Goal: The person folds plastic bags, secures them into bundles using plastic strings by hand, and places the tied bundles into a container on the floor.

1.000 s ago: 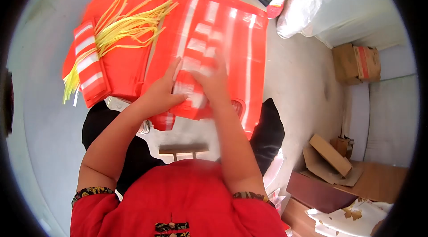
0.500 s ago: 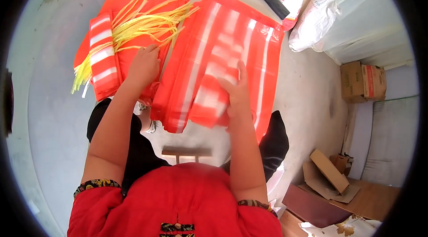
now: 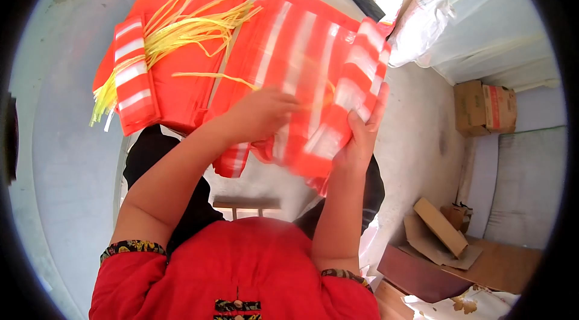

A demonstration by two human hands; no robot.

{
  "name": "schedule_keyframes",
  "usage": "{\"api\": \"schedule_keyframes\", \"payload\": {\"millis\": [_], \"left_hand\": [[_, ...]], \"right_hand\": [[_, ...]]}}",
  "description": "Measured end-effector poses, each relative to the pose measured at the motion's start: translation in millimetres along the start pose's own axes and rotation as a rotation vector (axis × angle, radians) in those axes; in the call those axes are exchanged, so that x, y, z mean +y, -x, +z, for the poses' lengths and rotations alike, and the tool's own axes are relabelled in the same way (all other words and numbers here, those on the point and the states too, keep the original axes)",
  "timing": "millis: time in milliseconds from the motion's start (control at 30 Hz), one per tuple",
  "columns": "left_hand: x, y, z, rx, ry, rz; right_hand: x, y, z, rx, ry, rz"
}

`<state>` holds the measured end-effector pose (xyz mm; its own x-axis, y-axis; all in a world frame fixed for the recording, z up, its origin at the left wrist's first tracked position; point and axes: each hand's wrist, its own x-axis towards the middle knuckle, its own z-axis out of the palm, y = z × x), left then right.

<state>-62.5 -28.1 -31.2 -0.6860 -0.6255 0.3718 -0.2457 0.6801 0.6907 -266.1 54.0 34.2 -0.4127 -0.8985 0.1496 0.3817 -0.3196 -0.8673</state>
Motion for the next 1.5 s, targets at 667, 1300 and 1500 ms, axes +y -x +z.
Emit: {"api": "schedule_keyframes", "payload": {"millis": [667,1300,1500], "left_hand": [[-37,41,-68,0.151,-0.464,-0.454],[-41,38,-84,0.126,0.655,-0.72],[-44,26,-72,0.308,0.488,-0.762]], "right_hand": [[104,-3,53,-0.337,0.677,0.276],[82,-23,1,-0.444,1.815,-0.339],[80,-33,-4,-0.29,1.61,-0.215]]}}
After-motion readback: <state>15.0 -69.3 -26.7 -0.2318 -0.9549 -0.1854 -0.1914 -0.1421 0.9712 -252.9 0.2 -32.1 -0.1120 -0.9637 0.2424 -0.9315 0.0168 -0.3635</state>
